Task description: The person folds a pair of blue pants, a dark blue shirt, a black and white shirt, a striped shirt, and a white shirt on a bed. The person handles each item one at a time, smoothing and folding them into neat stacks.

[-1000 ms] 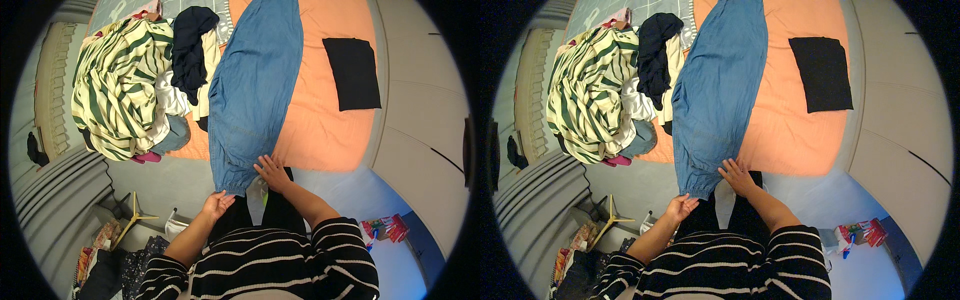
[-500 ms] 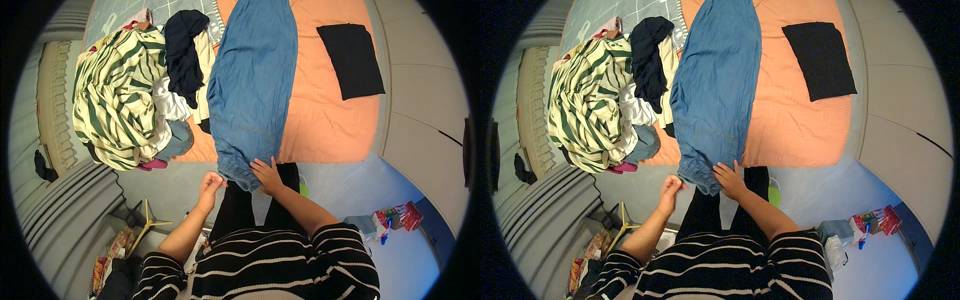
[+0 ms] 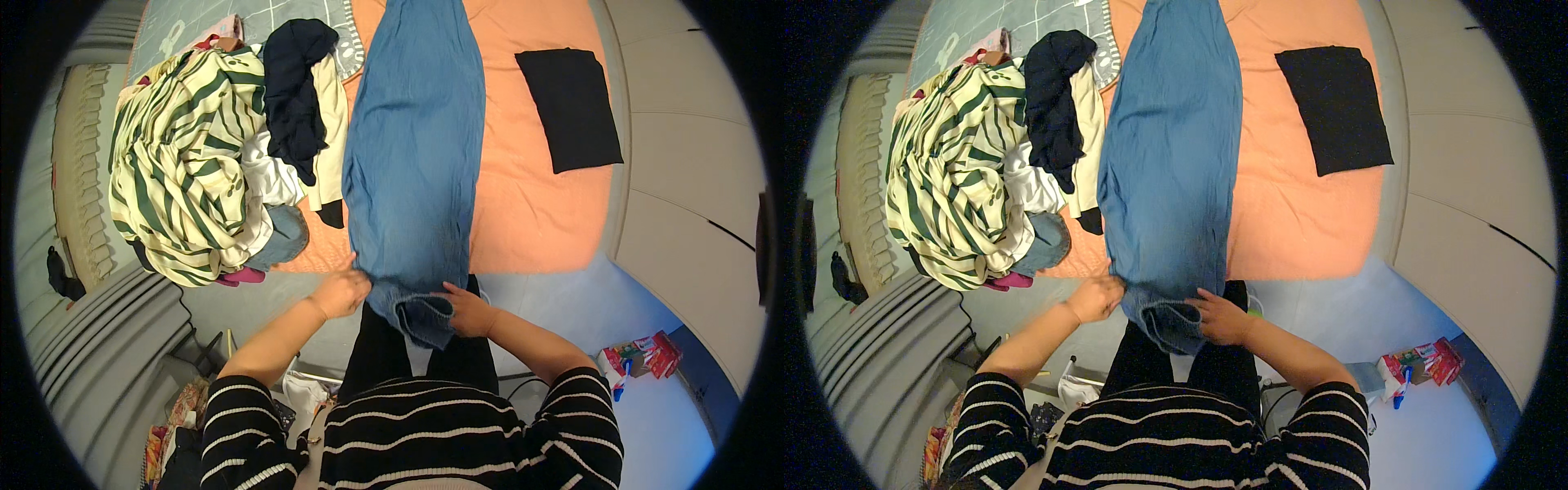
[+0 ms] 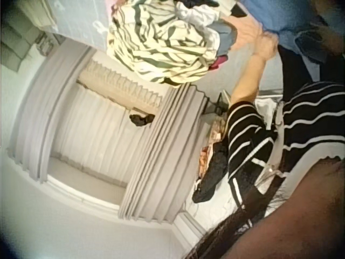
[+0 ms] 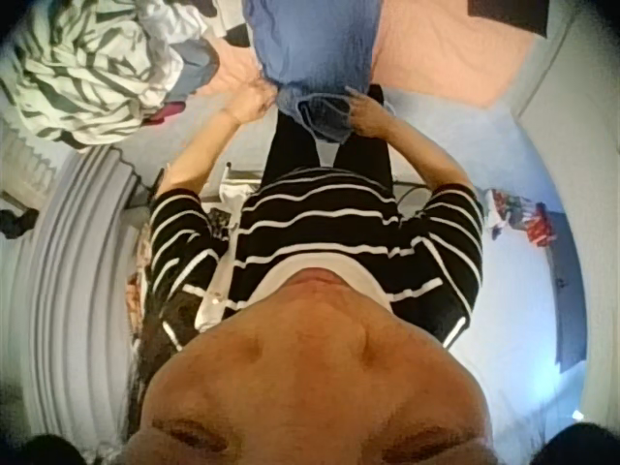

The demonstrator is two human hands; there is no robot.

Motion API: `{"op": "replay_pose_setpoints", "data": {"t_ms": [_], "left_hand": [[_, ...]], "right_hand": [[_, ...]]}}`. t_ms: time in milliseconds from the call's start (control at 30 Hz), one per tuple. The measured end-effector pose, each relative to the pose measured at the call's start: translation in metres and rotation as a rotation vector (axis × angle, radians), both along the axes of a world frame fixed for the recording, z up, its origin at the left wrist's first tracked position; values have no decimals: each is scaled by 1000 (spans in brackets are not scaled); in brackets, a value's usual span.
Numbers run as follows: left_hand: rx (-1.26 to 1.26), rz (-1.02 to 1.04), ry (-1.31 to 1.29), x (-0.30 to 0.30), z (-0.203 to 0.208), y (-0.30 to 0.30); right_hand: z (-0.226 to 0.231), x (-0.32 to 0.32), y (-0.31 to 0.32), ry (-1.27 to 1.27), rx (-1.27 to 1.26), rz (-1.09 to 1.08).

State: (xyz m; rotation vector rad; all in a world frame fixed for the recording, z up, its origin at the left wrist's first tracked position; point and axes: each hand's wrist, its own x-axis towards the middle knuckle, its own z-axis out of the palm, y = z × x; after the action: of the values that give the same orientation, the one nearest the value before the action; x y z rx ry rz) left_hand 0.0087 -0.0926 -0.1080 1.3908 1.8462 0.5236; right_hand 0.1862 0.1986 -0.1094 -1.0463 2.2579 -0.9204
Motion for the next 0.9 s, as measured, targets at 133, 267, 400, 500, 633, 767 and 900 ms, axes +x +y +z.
{"op": "replay_pose_setpoints", "data": {"t_ms": [133, 267, 400, 500, 633, 767, 900], "left_hand": [[-86, 111, -215, 29, 15, -10], [285, 589, -134, 4, 10, 13], [295, 947, -33, -58, 14, 69], [92, 1187, -344, -73, -65, 68], [-57, 1373, -613, -62, -73, 59], [16, 1240, -495, -30, -91, 37], [-10, 1196, -242, -12, -115, 15]], "right_hand": [[-11, 32, 4, -251, -24, -108], [-24, 3, 34, 82, -21, -414], [-30, -109, 68, -372, -118, -1031], [-83, -138, 73, -636, -418, -1529], [-96, -114, 60, -896, -518, -1602], [-106, -55, 21, -563, -194, -1548], [-88, -54, 8, -383, 5, -1730]]}}
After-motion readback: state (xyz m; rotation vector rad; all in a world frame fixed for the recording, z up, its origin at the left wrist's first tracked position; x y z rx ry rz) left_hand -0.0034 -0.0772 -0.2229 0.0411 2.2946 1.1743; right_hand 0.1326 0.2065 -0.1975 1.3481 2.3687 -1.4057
